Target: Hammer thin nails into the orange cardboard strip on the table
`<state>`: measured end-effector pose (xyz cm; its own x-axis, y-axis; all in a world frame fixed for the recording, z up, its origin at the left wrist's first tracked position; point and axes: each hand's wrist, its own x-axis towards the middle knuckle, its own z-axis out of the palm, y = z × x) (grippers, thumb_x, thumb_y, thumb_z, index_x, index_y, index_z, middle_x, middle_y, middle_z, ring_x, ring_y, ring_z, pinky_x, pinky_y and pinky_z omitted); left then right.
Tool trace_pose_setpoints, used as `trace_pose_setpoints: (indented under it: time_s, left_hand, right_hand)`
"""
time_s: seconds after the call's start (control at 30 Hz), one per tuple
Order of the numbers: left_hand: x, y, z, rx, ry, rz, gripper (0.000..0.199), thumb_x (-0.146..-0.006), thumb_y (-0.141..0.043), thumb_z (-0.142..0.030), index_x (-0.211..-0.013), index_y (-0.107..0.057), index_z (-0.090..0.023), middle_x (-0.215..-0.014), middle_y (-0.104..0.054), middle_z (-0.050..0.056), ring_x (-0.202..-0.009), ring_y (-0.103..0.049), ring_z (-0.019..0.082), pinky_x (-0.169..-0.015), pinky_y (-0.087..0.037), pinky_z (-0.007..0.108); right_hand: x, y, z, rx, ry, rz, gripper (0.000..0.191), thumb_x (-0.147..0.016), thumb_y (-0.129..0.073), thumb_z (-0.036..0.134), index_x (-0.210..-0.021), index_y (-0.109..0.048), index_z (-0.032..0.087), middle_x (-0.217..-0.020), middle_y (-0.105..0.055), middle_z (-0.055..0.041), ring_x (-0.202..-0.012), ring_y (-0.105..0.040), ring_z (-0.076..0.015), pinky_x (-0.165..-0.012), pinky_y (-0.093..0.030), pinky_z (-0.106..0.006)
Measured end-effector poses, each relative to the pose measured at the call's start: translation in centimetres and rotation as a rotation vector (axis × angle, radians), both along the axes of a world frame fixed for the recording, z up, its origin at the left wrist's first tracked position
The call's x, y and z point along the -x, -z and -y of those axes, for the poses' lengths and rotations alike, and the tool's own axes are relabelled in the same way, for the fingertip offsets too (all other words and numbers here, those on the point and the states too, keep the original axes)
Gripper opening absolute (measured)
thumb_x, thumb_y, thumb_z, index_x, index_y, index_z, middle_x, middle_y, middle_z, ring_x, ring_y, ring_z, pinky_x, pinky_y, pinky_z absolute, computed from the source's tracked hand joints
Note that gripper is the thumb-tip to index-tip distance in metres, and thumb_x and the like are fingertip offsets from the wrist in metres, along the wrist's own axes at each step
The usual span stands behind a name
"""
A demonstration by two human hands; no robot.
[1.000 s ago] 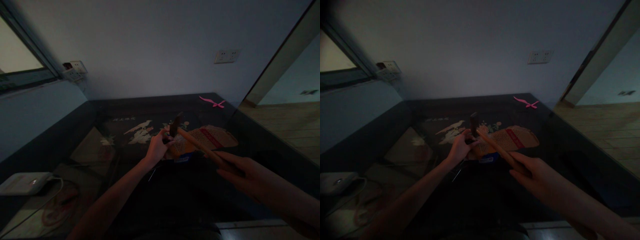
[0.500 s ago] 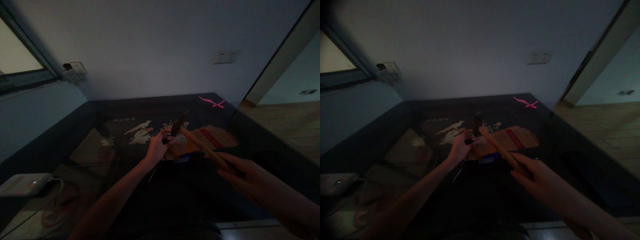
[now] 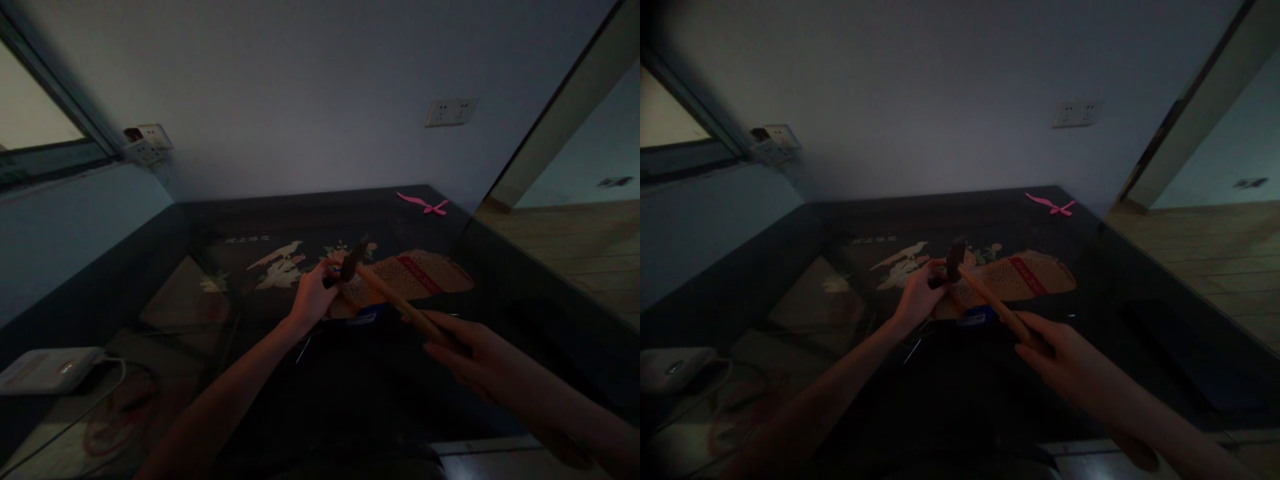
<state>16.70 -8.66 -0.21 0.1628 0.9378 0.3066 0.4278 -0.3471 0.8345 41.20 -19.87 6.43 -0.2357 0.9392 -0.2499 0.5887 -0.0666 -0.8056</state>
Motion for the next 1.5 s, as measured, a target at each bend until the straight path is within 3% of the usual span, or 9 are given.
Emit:
trace_pose_setpoints:
  time_s: [0.23,0.47,0.6,0.9,1.07,1.23,1.4,1.5]
  left_hand:
    - [-0.1,-0.2,0.1,-0.002,0.015,0.028,0.031,-0.079,-0.067,-0.011,-0.107,-0.058,-0.021,-0.083,-0.073,0.000,-0.083,-0.071,0.018,-0.080,-0.055,0.032]
    - [-0.1,-0.2,0.1,0.009,0.020,0.029,0.033,-0.078,-0.067,-0.007,-0.107,-0.059,-0.019,-0.084,-0.073,0.001,-0.081,-0.071,0.018,-0.075,-0.055,0.029]
    - [-0.1,-0.2,0.1,-0.020,0.006,0.020,0.031,-0.078,-0.069,-0.010,-0.107,-0.060,-0.019,-0.082,-0.072,0.000,-0.084,-0.071,0.018,-0.079,-0.054,0.031]
    - [-0.1,0.1,0.1,-0.011,0.022,0.009,0.032,-0.079,-0.067,-0.008,-0.108,-0.060,-0.020,-0.086,-0.074,0.001,-0.086,-0.071,0.019,-0.080,-0.054,0.031]
    - [0.0,0.1,-0.1,-0.021,0.049,0.022,0.030,-0.080,-0.066,-0.010,-0.108,-0.060,-0.019,-0.086,-0.073,0.001,-0.084,-0.071,0.017,-0.078,-0.055,0.030]
    - [0.3,-0.5,-0.1,-0.045,0.139,-0.024,0.033,-0.080,-0.064,-0.009,-0.111,-0.059,-0.020,-0.094,-0.073,0.003,-0.091,-0.070,0.017,-0.084,-0.055,0.032]
    - [0.5,-1.9,0.1,-0.154,0.193,-0.137,0.039,-0.080,-0.067,-0.014,-0.117,-0.056,-0.021,-0.107,-0.070,0.006,-0.097,-0.068,0.018,-0.087,-0.055,0.032]
    - [1.5,-3.4,0.5,-0.265,0.158,-0.167,0.035,-0.083,-0.066,-0.019,-0.117,-0.056,-0.020,-0.111,-0.069,0.007,-0.098,-0.068,0.019,-0.089,-0.054,0.035]
  right_hand:
    - [-0.5,0.7,0.2,-0.006,0.010,-0.014,0.057,-0.088,-0.054,0.043,-0.137,-0.050,0.014,-0.055,-0.046,0.0063,-0.040,-0.042,-0.0095,-0.034,-0.031,-0.019]
    - [0.1,-0.1,-0.1,-0.048,-0.006,0.006,0.050,-0.084,-0.057,0.037,-0.129,-0.059,0.014,-0.054,-0.047,0.0050,-0.041,-0.041,-0.0102,-0.032,-0.030,-0.019]
    - [-0.2,-0.4,-0.1,-0.064,-0.007,-0.002,0.054,-0.086,-0.056,0.040,-0.133,-0.055,0.014,-0.053,-0.046,0.0056,-0.041,-0.040,-0.0103,-0.032,-0.030,-0.019]
    - [-0.2,1.1,0.2,-0.015,0.020,-0.053,0.052,-0.086,-0.057,0.043,-0.132,-0.056,0.020,-0.054,-0.045,0.0065,-0.039,-0.040,-0.0097,-0.034,-0.032,-0.019]
    - [-1.5,1.9,1.1,0.045,0.084,-0.125,0.062,-0.088,-0.053,0.054,-0.140,-0.045,0.020,-0.054,-0.037,0.0094,-0.039,-0.037,-0.0086,-0.034,-0.028,-0.017]
    - [-1.5,2.7,2.6,0.065,0.247,-0.204,0.056,-0.083,-0.060,0.056,-0.131,-0.055,0.028,-0.055,-0.040,0.0068,-0.042,-0.039,-0.0112,-0.035,-0.031,-0.021]
    - [-1.2,3.4,3.8,0.035,0.421,-0.280,0.052,-0.081,-0.063,0.056,-0.126,-0.059,0.030,-0.054,-0.037,0.0078,-0.041,-0.036,-0.0108,-0.034,-0.029,-0.020]
    - [-1.7,3.8,3.9,0.011,0.436,-0.279,0.056,-0.079,-0.065,0.055,-0.128,-0.059,0.028,-0.054,-0.040,0.0072,-0.041,-0.038,-0.0107,-0.034,-0.033,-0.019]
